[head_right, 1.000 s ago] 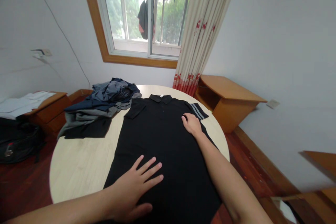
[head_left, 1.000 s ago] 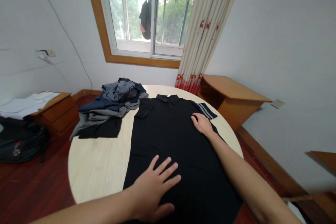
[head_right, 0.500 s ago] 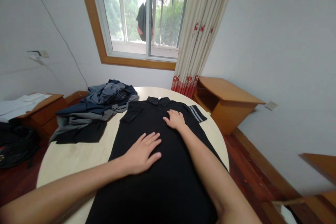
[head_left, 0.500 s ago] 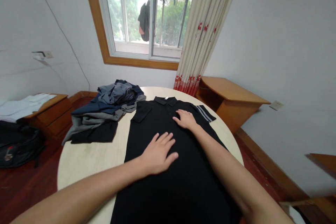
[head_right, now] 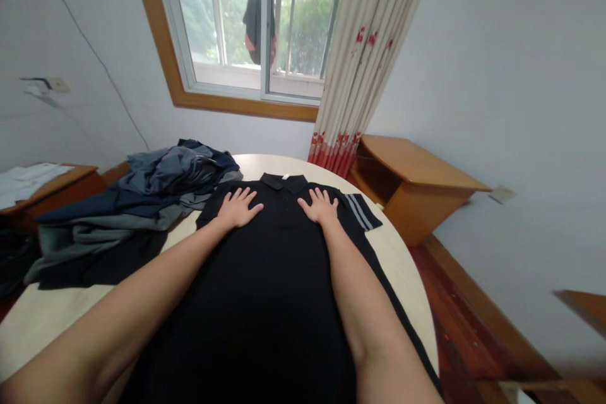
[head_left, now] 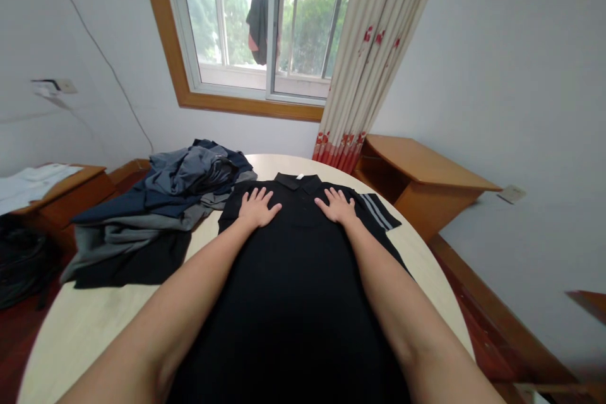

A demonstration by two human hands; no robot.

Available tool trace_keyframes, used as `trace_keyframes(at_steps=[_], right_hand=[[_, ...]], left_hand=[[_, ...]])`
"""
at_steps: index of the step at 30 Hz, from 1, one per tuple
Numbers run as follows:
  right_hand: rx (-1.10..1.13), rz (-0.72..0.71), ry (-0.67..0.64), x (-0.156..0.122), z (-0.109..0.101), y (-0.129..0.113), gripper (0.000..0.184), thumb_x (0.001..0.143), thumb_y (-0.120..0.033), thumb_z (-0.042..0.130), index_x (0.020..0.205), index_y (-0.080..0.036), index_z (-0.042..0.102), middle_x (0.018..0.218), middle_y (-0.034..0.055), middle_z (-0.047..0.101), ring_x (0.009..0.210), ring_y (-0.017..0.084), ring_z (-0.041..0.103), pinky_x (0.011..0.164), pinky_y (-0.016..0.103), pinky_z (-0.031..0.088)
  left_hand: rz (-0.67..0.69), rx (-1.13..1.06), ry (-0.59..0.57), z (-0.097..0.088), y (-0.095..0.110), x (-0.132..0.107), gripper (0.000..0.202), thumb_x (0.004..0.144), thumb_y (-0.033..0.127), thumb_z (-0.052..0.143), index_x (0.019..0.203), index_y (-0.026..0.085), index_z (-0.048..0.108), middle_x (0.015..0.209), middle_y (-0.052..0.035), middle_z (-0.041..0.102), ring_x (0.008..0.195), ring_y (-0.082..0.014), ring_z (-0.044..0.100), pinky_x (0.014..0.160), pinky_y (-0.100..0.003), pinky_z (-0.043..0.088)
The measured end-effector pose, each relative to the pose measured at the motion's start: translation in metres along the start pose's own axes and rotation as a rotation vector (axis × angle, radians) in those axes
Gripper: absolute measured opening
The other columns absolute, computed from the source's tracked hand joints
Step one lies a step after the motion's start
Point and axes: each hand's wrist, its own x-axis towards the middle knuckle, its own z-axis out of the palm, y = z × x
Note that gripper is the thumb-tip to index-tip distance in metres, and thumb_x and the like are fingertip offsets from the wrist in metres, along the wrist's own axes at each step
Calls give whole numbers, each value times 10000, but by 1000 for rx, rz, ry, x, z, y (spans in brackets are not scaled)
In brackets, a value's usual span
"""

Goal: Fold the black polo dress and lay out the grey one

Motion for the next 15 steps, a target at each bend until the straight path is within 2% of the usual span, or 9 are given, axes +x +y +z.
trace_keyframes(at_steps=[5,10,15], right_hand=[[3,38,71,14,1,20,791,959,-686,231,1559,-177,311,1644,103,203,1513,310,170,1199,539,155],[15,35,149,12,3,23,699,984,-581,299,1507,-132,411,1607,130,306,1487,302,254,1195,491,198],[23,24,190,10,4,25,631,989,-515,348,1471,-124,463,1585,138,351,1471,298,294,1191,478,221]], left_hand=[[-101,47,20,-2,-14,13,748,967,609,180,1558,171,319,1644,-87,218,1523,-268,144,1218,-483,133],[-156,166,61,-11,-21,7,716,971,547,213,1515,120,398,1621,-145,263,1501,-310,208,1195,-544,130],[-93,361,156,-30,-46,-13,562,964,382,282,1344,104,588,1504,-190,462,1439,-308,328,1187,-585,-5]])
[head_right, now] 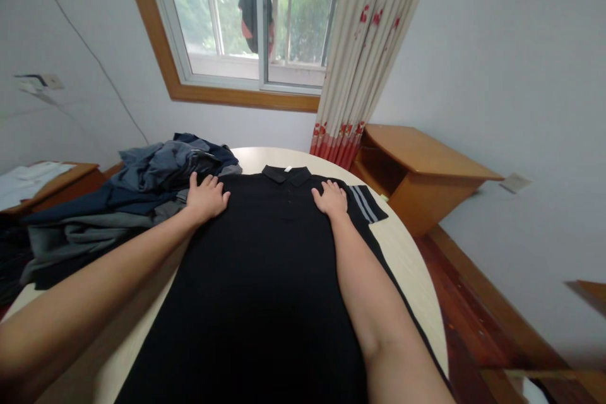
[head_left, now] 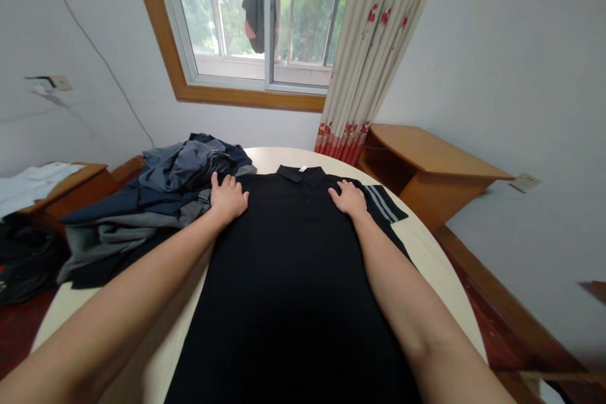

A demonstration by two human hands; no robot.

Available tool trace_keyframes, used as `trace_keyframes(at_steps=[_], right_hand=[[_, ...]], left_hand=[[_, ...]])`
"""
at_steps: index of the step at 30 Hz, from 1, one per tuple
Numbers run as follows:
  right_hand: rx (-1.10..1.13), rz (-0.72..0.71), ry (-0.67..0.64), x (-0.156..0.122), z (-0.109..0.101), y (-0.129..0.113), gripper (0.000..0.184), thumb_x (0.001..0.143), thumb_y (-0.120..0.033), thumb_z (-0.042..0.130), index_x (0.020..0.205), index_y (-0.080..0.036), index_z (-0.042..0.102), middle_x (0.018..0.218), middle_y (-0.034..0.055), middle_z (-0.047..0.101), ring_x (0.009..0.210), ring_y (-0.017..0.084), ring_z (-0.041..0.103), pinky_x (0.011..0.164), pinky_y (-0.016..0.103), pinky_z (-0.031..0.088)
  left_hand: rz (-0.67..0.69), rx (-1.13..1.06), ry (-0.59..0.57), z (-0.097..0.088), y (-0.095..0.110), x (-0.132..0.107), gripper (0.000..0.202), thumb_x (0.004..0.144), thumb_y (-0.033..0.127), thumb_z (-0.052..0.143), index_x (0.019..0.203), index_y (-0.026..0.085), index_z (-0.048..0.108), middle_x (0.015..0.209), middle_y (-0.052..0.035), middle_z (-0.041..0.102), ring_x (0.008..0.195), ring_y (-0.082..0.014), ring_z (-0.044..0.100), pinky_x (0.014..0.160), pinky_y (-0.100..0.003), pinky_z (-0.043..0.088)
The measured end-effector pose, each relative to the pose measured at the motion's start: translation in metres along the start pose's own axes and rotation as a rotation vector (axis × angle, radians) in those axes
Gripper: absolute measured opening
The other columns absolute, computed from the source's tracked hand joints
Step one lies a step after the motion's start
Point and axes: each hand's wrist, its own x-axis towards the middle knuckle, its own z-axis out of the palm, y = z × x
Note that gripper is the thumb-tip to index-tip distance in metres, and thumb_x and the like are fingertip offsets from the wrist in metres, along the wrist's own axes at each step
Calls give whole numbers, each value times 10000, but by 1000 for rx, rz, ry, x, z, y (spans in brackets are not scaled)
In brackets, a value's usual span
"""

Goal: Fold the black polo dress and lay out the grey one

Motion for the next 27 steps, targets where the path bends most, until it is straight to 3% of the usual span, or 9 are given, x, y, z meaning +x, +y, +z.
trace_keyframes(at_steps=[3,7,9,12,15,19,24,27], right_hand=[[4,-2,2,0,0,1,631,989,-508,352,1468,-113,465,1581,143,357,1468,300,301,1192,481,221],[-1,-3,-2,1,0,0,629,990,-501,356,1465,-104,467,1579,149,359,1466,301,305,1190,482,226],[-1,-3,-3,1,0,0,630,990,-504,356,1464,-105,469,1577,146,363,1465,298,305,1189,478,229],[-8,-2,4,1,1,0,626,988,-511,362,1460,-117,476,1574,139,372,1460,292,315,1184,467,235],[-13,2,4,3,1,1,625,986,-515,365,1458,-122,478,1573,135,376,1457,287,318,1180,451,239],[6,13,-2,4,1,1,625,981,-522,371,1456,-130,481,1577,133,371,1460,282,315,1182,445,232],[14,10,8,3,0,0,617,979,-518,379,1448,-134,489,1567,134,387,1457,284,322,1177,456,245],[17,8,10,2,-2,-2,614,977,-519,382,1444,-135,495,1565,130,392,1452,286,330,1176,456,250]], left_hand=[[83,76,43,-7,-19,-10,483,914,246,339,1271,110,634,1477,-184,491,1410,-290,367,1190,-553,-59],[106,115,107,-18,-37,-16,536,815,199,460,1332,140,588,1552,-151,401,1434,-298,322,1195,-528,-39],[83,113,110,-25,-43,-13,563,789,209,502,1344,151,579,1535,-149,427,1407,-311,355,1191,-537,16],[52,91,52,-38,-49,0,510,797,245,535,1293,167,626,1389,-157,577,1300,-330,470,1148,-537,183],[-8,37,-22,-51,-51,17,448,858,378,529,1243,195,669,1283,-165,648,1223,-368,536,1047,-536,328],[-144,-37,-168,-64,-49,36,465,828,496,580,1152,191,715,1195,-179,696,1102,-395,618,1008,-557,364],[-195,-61,-236,-67,-40,40,306,791,338,607,1002,160,738,1124,-190,719,1087,-402,631,1055,-589,332],[-207,-149,-184,-66,-34,36,328,795,248,585,1080,135,701,1129,-193,710,1079,-376,646,1014,-536,412]])
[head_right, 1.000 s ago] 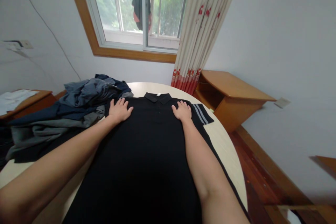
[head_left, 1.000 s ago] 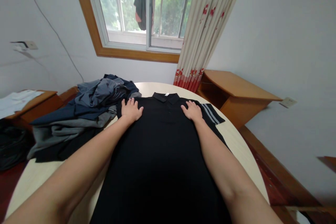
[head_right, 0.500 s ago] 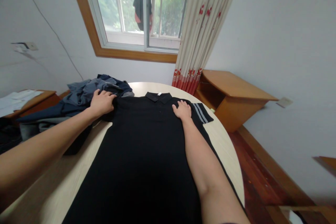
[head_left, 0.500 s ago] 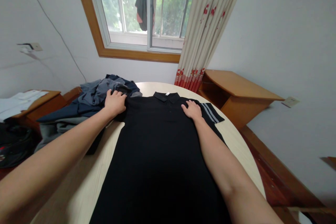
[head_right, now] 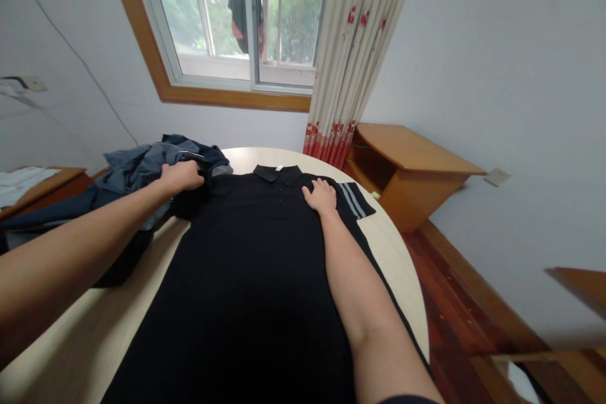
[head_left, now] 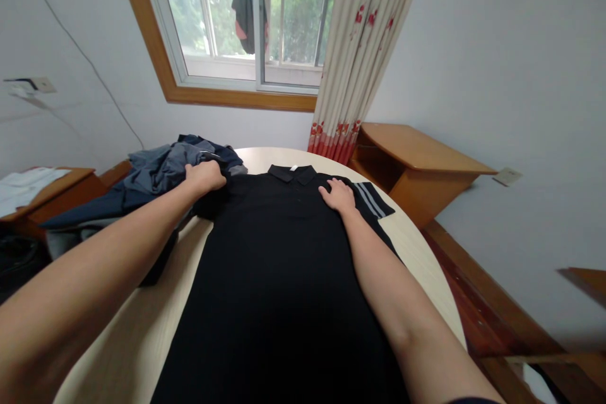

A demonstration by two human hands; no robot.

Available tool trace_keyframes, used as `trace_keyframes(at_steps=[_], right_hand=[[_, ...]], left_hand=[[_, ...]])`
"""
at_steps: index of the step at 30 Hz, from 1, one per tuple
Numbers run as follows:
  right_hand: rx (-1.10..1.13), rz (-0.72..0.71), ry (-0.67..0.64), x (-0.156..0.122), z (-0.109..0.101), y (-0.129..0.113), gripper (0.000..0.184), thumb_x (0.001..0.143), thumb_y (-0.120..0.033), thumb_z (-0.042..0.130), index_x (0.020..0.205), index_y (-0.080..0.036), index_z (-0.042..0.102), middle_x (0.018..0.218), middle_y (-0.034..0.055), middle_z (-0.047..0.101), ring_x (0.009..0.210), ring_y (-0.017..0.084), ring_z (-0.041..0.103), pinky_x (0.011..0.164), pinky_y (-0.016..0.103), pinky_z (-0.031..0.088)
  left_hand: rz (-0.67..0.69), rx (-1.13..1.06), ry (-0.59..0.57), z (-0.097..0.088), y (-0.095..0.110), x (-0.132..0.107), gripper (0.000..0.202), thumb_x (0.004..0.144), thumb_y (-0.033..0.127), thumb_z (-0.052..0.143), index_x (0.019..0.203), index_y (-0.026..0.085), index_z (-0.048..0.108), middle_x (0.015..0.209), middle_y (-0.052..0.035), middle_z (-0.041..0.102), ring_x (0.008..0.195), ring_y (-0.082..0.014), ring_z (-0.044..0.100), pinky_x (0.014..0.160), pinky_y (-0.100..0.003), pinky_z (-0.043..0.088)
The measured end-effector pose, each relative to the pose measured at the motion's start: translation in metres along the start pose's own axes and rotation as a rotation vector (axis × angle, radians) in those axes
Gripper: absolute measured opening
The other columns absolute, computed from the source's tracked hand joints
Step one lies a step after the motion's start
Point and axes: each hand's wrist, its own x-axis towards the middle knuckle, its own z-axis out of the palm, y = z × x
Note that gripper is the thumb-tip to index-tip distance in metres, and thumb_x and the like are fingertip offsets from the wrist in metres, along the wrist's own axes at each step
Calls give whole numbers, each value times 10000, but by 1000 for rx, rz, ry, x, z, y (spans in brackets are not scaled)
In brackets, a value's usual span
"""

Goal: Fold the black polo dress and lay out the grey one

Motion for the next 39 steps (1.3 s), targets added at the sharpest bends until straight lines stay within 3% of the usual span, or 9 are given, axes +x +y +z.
trace_keyframes(at_steps=[3,6,15,18,21,24,27,32,39], right_hand=[[-5,-4,8,0,0,0,610,975,-513,390,1434,-129,506,1557,132,405,1444,288,345,1173,449,257],[-10,-6,16,1,1,1,605,973,-509,394,1426,-126,516,1550,134,416,1440,283,354,1173,436,261],[-7,-16,22,1,1,2,591,976,-509,392,1414,-135,526,1541,138,428,1434,281,362,1164,439,275],[-12,-18,18,2,2,3,585,975,-509,395,1412,-143,528,1541,138,427,1436,280,358,1164,440,272],[-12,-15,18,3,3,3,585,976,-509,396,1413,-144,527,1546,140,420,1439,282,354,1169,442,264],[-12,-15,15,3,3,3,585,979,-503,394,1420,-140,522,1548,140,416,1442,283,349,1173,439,259],[-8,-11,6,2,2,3,594,980,-506,390,1430,-140,512,1557,132,406,1445,284,345,1179,437,255],[9,20,-11,1,1,1,609,974,-519,376,1453,-158,485,1582,111,367,1466,276,304,1191,479,233],[3,149,-33,6,-3,10,712,968,-587,286,1524,-152,379,1623,120,271,1500,313,203,1181,582,186]], left_hand=[[23,-106,129,-1,2,-5,409,857,231,538,1247,125,600,1157,-214,688,1048,-355,664,870,-438,516],[58,-92,186,-7,4,-11,403,917,233,475,1301,131,542,1111,-216,697,1011,-351,677,819,-424,536],[3,108,78,-18,8,-22,382,881,154,523,1255,96,577,1140,-229,681,1046,-342,670,847,-401,536],[41,183,170,-7,15,-34,463,919,147,453,1377,95,500,1253,-247,626,1138,-350,617,902,-459,506],[299,234,299,13,32,-49,483,936,120,377,1403,85,496,1365,-254,547,1292,-368,488,1029,-541,396],[494,164,171,38,49,-54,402,972,203,369,1266,95,621,1310,-214,595,1277,-330,509,1076,-473,369],[376,34,2,63,53,-43,513,1011,384,297,1378,129,548,1453,-184,509,1337,-332,469,1057,-471,414],[269,-61,-130,86,42,-10,702,990,587,179,1577,211,258,1663,-81,122,1521,-332,116,1145,-612,274],[251,-144,-54,94,31,-2,801,938,703,193,1577,226,272,1663,-59,120,1530,-308,73,1173,-571,247]])
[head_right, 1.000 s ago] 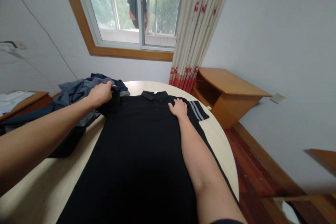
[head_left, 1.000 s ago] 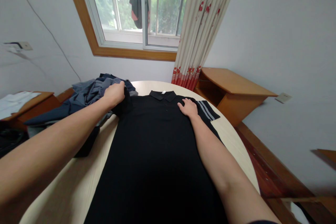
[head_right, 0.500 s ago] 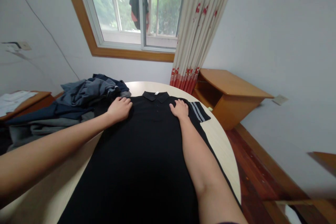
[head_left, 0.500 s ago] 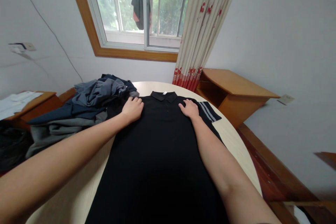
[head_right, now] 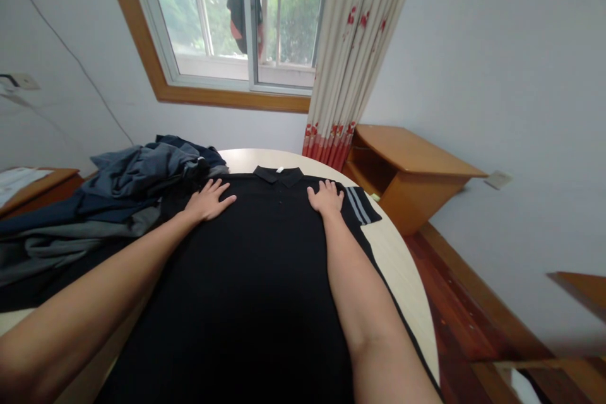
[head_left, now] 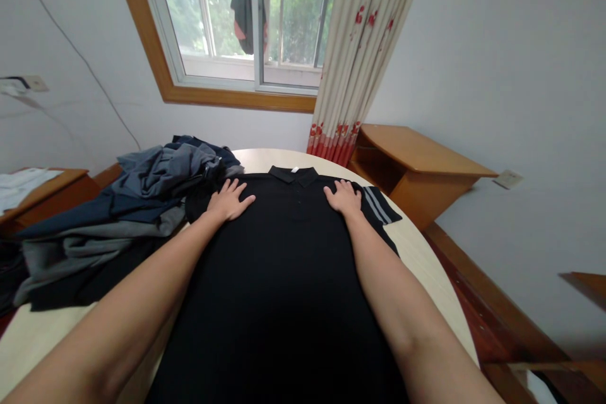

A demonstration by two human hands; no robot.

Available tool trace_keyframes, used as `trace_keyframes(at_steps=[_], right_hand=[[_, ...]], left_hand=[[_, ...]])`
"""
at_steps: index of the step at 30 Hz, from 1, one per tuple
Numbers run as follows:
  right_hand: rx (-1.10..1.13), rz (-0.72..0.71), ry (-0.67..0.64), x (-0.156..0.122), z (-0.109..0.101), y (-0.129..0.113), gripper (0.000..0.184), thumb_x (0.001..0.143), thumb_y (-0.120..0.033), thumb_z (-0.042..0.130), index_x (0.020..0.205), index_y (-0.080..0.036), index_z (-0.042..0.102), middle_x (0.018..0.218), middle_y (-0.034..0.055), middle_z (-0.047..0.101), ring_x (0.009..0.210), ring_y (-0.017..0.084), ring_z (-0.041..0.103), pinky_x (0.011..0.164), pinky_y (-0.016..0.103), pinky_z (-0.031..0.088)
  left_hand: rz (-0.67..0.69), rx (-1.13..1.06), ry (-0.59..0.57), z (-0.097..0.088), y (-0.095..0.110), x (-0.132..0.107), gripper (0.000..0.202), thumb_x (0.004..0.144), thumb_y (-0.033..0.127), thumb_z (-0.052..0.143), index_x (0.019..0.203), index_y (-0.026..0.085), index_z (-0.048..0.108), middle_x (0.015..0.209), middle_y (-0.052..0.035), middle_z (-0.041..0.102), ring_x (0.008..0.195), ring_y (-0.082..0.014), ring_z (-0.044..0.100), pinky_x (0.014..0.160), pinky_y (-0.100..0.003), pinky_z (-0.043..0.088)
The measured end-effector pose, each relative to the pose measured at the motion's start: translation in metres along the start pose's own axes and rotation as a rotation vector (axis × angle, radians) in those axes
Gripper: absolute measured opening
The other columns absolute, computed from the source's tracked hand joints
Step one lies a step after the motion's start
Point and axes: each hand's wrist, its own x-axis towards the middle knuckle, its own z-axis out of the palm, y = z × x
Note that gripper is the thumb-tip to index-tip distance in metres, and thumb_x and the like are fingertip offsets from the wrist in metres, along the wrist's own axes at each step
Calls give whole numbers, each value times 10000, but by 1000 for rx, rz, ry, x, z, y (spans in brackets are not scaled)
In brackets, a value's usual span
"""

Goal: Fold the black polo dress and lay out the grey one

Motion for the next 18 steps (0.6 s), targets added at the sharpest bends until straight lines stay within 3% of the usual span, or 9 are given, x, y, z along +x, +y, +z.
trace_keyframes(at_steps=[4,9,12,15,18], right_hand=[[-7,56,6,7,0,14,752,955,-634,271,1538,-166,354,1623,116,270,1497,349,192,1172,639,136],[-7,10,-48,15,-8,29,801,927,-676,354,1558,-184,293,1623,128,263,1493,360,208,1155,672,144],[48,-35,-67,17,-17,40,846,908,-623,476,1571,-154,242,1595,155,323,1445,337,335,1175,564,235],[49,-99,-3,8,-22,47,771,931,-501,496,1554,-105,276,1572,165,366,1420,297,390,1175,436,291],[-14,-172,7,-8,-19,49,699,954,-509,448,1532,-131,338,1576,147,366,1449,301,340,1193,495,237]], left_hand=[[-35,-1,43,4,-4,0,862,912,751,200,1574,206,282,1661,-80,129,1525,-330,90,1166,-548,274],[-32,9,40,6,-4,2,878,903,766,191,1575,208,281,1660,-89,130,1521,-346,99,1152,-552,291],[-31,7,37,5,-3,2,871,908,755,187,1577,204,274,1661,-89,134,1523,-337,101,1157,-554,284],[-33,-1,31,4,-2,1,864,913,743,187,1579,197,266,1662,-87,128,1524,-331,94,1166,-554,266],[-36,-8,20,3,-3,1,869,912,740,184,1581,190,257,1663,-88,115,1525,-330,85,1168,-554,260]])
